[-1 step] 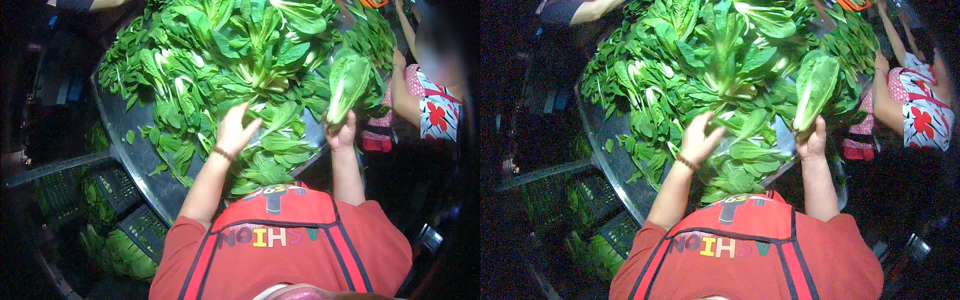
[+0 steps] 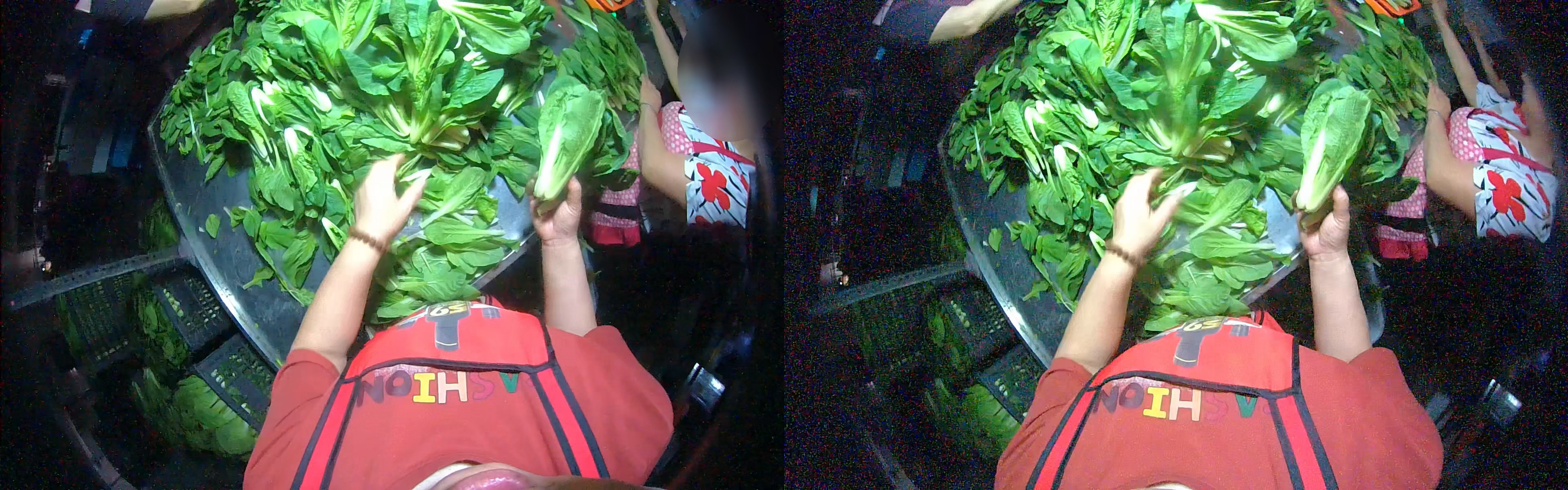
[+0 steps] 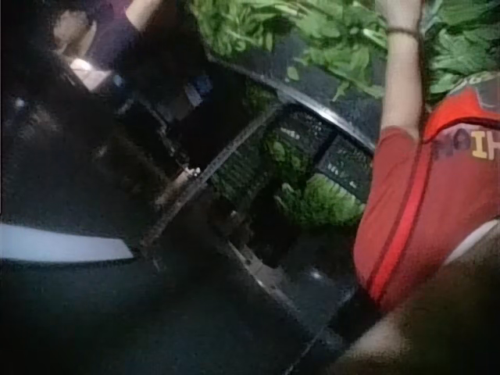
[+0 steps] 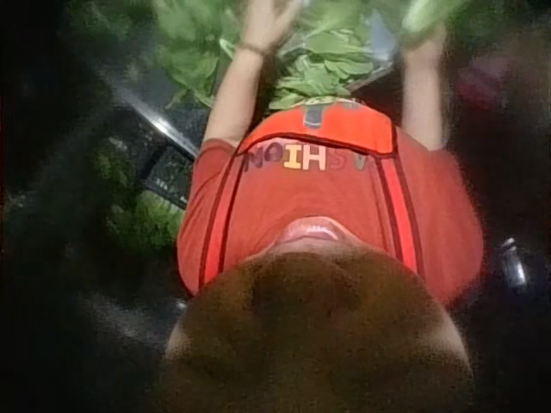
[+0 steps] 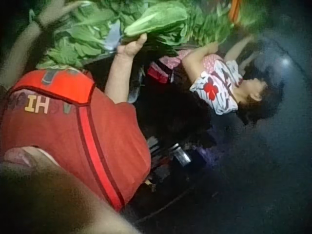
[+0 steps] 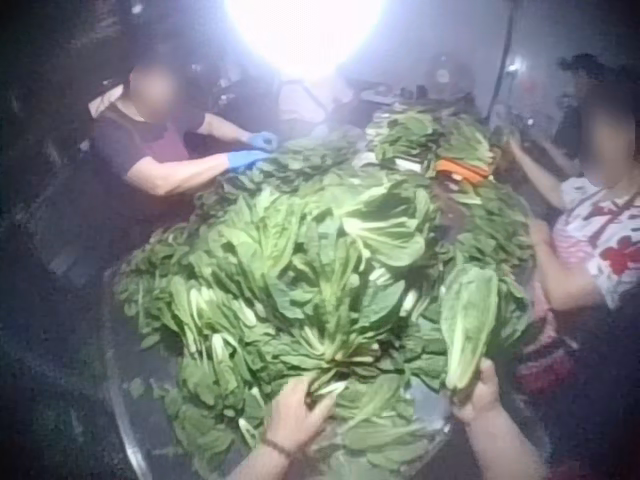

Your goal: The person sorts leafy green vegetables on a metal table, picking up bunches, separating leaves, and placing them into piles. The person handles the vegetables by hand without using tools.

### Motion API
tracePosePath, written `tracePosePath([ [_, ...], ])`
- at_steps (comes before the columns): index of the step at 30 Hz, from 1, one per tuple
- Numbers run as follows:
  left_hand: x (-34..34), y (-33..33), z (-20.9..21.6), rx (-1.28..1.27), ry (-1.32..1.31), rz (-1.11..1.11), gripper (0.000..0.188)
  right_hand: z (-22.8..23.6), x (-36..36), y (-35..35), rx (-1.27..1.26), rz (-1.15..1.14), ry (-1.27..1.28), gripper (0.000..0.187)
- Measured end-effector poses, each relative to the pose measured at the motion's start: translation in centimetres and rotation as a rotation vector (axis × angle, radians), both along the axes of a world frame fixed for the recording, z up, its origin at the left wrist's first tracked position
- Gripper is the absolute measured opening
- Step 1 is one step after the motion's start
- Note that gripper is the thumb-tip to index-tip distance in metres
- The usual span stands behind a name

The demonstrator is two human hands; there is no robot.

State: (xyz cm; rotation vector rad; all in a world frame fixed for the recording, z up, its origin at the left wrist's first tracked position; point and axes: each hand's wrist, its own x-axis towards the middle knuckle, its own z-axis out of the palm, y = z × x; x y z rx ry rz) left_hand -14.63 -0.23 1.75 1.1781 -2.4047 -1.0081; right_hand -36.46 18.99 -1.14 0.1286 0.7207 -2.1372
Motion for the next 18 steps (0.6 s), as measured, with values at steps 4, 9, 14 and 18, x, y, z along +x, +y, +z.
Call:
tracePosePath([
  [4, -4.9, -3.3, -2.6, -0.175, -0.039, 0.093, 0.041, 0.3, 2.1, -0.8, 0.045, -0.014, 0.054, 0.049],
  [9, -2.9, -4.8, -4.8, 0.392, 0.364, 0.254, 0.015, 0.3, 5.1, 0.2, 0.008, 0.115, 0.022, 0.045],
  [14, -0.9, -2.2, -4.9, 0.299, 0.497, 0.326, 0.020, 0.2, 5.4, 0.4, 0.009, 0.097, -0.014, 0.043],
  [18, -3.0, -1.1, -1.9, 0.025, 0.151, 0.088, 0.045, 0.2, 5.8, -0.3, 0.016, 0.051, -0.029, 0.039],
])
